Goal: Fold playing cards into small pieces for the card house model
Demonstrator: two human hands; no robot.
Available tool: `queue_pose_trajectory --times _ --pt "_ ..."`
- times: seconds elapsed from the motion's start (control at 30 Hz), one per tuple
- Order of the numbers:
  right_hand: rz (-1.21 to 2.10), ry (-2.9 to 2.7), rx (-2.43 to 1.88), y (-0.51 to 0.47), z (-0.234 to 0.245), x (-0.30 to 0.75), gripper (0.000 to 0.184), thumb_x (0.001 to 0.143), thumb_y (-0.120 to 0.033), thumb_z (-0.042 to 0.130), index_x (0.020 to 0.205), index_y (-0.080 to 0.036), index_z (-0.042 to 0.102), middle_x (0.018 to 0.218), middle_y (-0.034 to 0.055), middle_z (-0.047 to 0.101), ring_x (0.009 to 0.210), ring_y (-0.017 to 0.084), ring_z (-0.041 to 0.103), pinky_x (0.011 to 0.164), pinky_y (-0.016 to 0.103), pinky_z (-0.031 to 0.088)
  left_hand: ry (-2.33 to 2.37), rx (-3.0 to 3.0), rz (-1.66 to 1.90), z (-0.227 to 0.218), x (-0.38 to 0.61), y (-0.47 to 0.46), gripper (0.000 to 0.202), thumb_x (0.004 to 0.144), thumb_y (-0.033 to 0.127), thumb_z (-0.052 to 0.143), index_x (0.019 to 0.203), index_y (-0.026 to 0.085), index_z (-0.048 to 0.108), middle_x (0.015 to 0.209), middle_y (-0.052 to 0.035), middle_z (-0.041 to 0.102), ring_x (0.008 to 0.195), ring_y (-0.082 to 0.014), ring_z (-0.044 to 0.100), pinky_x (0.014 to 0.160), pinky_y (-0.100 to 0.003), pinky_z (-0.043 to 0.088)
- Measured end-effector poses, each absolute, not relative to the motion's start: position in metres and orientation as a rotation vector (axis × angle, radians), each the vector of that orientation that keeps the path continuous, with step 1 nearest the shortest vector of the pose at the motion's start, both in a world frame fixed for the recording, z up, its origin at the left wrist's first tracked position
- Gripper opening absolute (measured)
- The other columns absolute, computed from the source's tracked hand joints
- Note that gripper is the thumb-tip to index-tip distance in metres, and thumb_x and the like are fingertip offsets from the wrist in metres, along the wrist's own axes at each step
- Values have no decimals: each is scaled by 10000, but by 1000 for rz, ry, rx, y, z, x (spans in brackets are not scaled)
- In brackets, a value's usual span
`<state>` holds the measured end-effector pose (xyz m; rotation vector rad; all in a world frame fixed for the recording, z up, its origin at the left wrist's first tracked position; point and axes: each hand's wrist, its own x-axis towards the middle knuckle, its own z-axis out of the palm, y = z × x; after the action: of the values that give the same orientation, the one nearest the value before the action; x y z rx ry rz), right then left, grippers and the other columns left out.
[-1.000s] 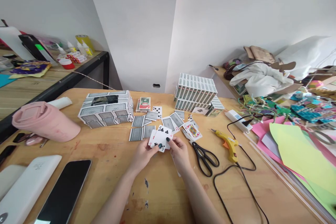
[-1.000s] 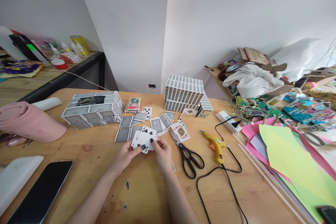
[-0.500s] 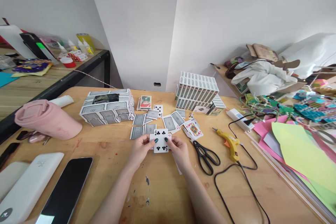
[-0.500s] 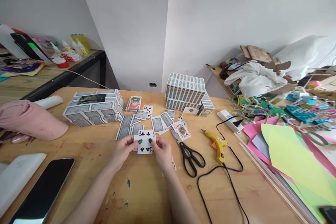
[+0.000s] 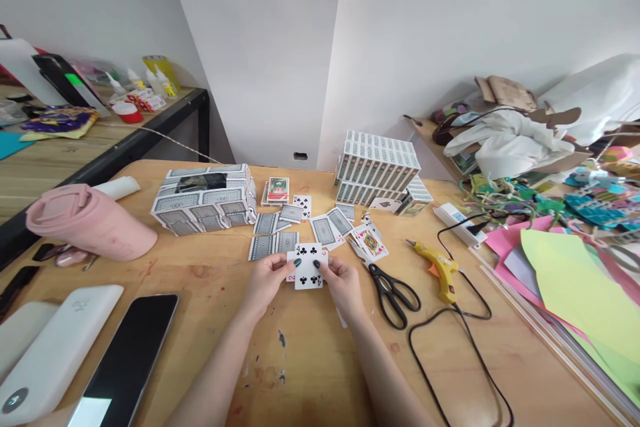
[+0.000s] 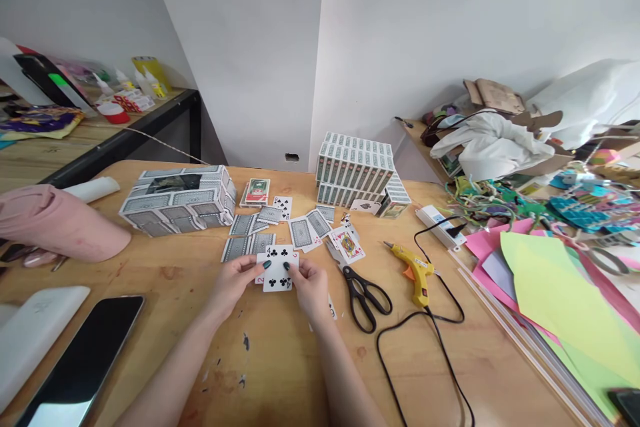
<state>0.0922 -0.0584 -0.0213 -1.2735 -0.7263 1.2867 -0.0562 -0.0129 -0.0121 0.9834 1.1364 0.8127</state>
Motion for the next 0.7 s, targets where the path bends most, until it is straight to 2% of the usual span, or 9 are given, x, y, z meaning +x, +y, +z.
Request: queue_pose_trajectory --times 0.37,0.7 --pt "1309 -686 -1233 -58 -23 92 343 621 -438 712 825 -166 668 681 34 704 668 226 663 645 326 506 1129 940 791 -15 -57 -12 321 610 308 697 872 123 671 801 -71 712 693 -185 650 652 -288 515" --pt "1308 -693 -1254 -58 -22 93 345 621 -449 706 813 -165 663 715 50 712 686 237 665 641 329 507 1125 945 790 -18 -57 -11 295 599 334 705 809 131 668 809 -75 713 700 -186 653 659 -287 519"
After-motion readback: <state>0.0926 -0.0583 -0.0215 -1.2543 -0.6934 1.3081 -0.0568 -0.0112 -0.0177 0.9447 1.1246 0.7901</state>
